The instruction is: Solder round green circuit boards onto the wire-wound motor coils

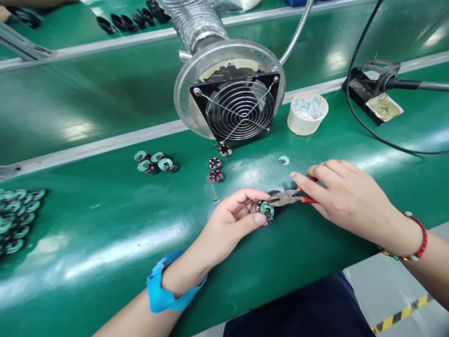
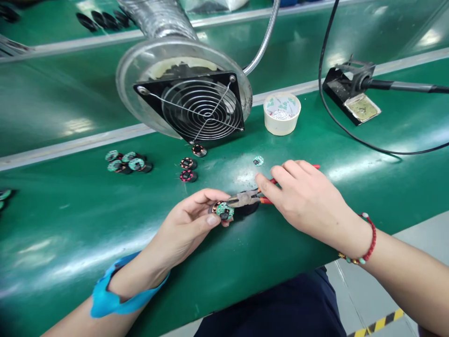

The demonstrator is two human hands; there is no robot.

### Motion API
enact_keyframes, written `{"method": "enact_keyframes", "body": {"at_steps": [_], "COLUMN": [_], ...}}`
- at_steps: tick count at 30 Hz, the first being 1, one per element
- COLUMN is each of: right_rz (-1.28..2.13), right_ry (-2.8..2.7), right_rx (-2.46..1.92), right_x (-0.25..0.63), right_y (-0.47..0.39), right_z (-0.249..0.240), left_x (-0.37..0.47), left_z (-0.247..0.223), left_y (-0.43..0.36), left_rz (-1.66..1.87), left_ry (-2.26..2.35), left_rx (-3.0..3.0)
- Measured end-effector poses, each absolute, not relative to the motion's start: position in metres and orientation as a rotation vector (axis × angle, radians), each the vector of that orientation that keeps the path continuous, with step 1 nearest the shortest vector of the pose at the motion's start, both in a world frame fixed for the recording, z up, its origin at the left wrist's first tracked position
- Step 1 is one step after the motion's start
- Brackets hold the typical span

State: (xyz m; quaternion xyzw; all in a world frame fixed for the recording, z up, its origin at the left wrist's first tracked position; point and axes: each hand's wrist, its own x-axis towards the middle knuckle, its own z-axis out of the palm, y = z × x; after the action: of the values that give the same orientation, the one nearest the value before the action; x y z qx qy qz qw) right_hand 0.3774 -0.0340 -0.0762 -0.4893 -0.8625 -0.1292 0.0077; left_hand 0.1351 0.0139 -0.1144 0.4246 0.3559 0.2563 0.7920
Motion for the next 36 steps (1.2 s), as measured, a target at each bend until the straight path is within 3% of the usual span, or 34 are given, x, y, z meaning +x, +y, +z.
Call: {"method": "enact_keyframes", "body": {"at_steps": [36], "right_rz": [-0.395], "right_ry": [-2.729], "right_rx": [-1.546], "right_x": [0.3772], "right_y": [-0.0371], "right_z": [-0.0715], "left_x": [0.1385], "left_z": [-0.1067], "left_y": [0.0126], "left_rz": [0.547], "left_ry": [0.826], "left_rx": [0.965]}}
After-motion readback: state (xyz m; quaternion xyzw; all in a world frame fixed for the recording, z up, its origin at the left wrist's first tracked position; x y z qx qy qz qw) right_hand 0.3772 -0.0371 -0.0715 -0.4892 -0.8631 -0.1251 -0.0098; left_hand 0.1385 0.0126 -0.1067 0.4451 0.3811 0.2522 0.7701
